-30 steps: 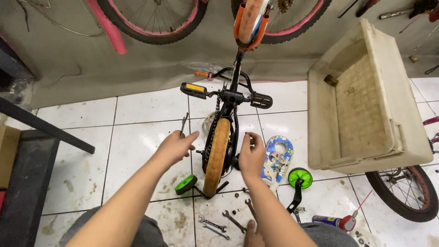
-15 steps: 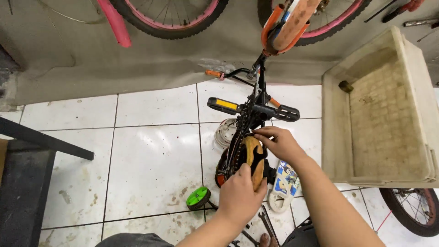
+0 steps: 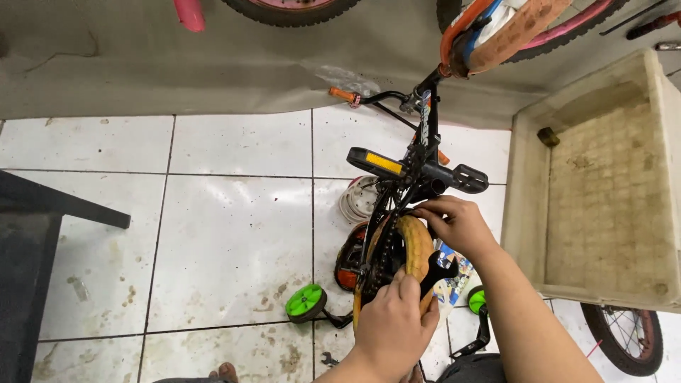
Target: The person is sitting on the floor repairing a bicycle that is upside down. They use their hands to manipulate the chain and rear wheel, and use a wrench to tighten bolts on the wheel axle.
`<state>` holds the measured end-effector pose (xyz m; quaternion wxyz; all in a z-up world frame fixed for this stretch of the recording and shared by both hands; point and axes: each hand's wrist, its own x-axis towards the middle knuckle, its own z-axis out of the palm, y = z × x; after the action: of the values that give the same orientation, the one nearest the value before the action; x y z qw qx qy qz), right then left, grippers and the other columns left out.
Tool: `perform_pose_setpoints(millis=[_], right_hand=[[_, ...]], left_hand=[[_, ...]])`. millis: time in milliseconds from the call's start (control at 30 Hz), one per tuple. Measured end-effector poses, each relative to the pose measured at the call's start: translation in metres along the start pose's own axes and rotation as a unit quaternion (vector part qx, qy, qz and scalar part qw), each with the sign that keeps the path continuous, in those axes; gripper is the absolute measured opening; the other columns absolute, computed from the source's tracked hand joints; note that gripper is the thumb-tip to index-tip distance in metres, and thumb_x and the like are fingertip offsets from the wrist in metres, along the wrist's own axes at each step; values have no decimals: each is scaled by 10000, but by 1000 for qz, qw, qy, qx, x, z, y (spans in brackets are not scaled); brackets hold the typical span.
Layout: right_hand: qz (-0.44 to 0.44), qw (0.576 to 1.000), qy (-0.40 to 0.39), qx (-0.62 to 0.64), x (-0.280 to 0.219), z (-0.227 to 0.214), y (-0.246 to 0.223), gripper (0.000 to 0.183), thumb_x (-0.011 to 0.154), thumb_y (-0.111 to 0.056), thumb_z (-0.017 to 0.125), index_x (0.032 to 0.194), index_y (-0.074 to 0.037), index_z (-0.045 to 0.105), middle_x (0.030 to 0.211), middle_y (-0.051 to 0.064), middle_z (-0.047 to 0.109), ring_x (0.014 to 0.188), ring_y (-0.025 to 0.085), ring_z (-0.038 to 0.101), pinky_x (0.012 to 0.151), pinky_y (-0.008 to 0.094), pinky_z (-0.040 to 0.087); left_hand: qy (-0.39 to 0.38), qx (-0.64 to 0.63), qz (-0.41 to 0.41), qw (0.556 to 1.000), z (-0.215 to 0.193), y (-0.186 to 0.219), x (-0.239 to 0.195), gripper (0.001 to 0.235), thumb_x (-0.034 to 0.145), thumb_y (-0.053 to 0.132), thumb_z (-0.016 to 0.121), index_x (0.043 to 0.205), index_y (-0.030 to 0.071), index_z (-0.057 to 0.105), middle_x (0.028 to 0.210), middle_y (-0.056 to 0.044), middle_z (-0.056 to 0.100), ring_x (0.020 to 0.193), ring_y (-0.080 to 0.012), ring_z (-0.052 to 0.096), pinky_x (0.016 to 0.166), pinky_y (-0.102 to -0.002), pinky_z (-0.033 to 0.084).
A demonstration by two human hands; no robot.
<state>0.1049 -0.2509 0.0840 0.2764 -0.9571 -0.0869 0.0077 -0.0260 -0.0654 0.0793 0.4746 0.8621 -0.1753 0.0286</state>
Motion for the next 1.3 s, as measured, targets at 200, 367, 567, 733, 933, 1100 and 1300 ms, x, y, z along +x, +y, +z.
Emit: perform_pose_setpoints(millis=[200, 367, 567, 733, 933, 1100, 1300], right_hand=[[-4, 1000, 25, 2, 1, 1, 5, 121, 846, -93, 777, 956, -64, 818, 805, 51, 781, 575, 151, 633, 531, 280, 498], [11, 997, 66, 44, -6, 12, 6, 99, 850, -74, 786, 940, -42, 809, 871, 38, 761, 652, 137, 624, 589, 261, 504], [65, 977, 144, 142, -10, 27, 23, 340, 775, -112, 891, 1000, -60, 641, 1016, 65, 559, 905, 166, 610, 703, 281, 561], [145, 954, 145, 216, -9, 27, 14, 637, 776, -110, 860, 1227, -20, 420, 1264, 163, 525, 1076, 274, 695, 827, 363, 621], [160, 954, 143, 209, -3, 19, 7, 673, 790, -116, 853, 1277, -29, 397, 1223, 168, 542, 822, 255, 746, 690, 315, 633], [157, 952, 96, 244, 0, 13, 10, 819, 763, -75, 847, 1400, -42, 333, 1241, 208, 493, 834, 297, 740, 701, 351, 661], [150, 953, 89, 249, 1, 11, 8, 801, 752, -78, 858, 1393, -15, 381, 1216, 207, 501, 812, 267, 700, 720, 340, 648]], left_hand=[[-7, -4, 33, 999, -4, -3, -9, 350, 908, 220, 725, 979, -77, 554, 1052, -440, 639, 671, -408, 699, 463, -392, 572], [-7, -2, 26, 1000, -4, -2, -13, 371, 901, 220, 726, 1020, -84, 550, 1078, -407, 642, 716, -404, 699, 490, -397, 575], [-32, -14, 24, 999, -4, -4, -11, 386, 905, 204, 719, 1043, -107, 538, 1063, -405, 636, 757, -426, 693, 571, -419, 588], [-45, -16, 19, 999, -6, -4, -11, 363, 921, 213, 712, 1031, -84, 533, 1016, -356, 655, 759, -406, 697, 594, -423, 588], [-70, -3, 23, 997, -7, -5, -18, 387, 926, 208, 710, 1036, -123, 544, 1097, -444, 613, 811, -440, 704, 657, -428, 598], [-88, -2, 2, 996, -9, -3, -24, 375, 912, 201, 710, 1061, -98, 539, 1073, -390, 632, 873, -447, 706, 690, -427, 609], [-248, 37, -91, 964, -5, -29, -69, 348, 930, 266, 689, 1096, 0, 538, 1050, -247, 644, 724, -412, 713, 628, -476, 597]])
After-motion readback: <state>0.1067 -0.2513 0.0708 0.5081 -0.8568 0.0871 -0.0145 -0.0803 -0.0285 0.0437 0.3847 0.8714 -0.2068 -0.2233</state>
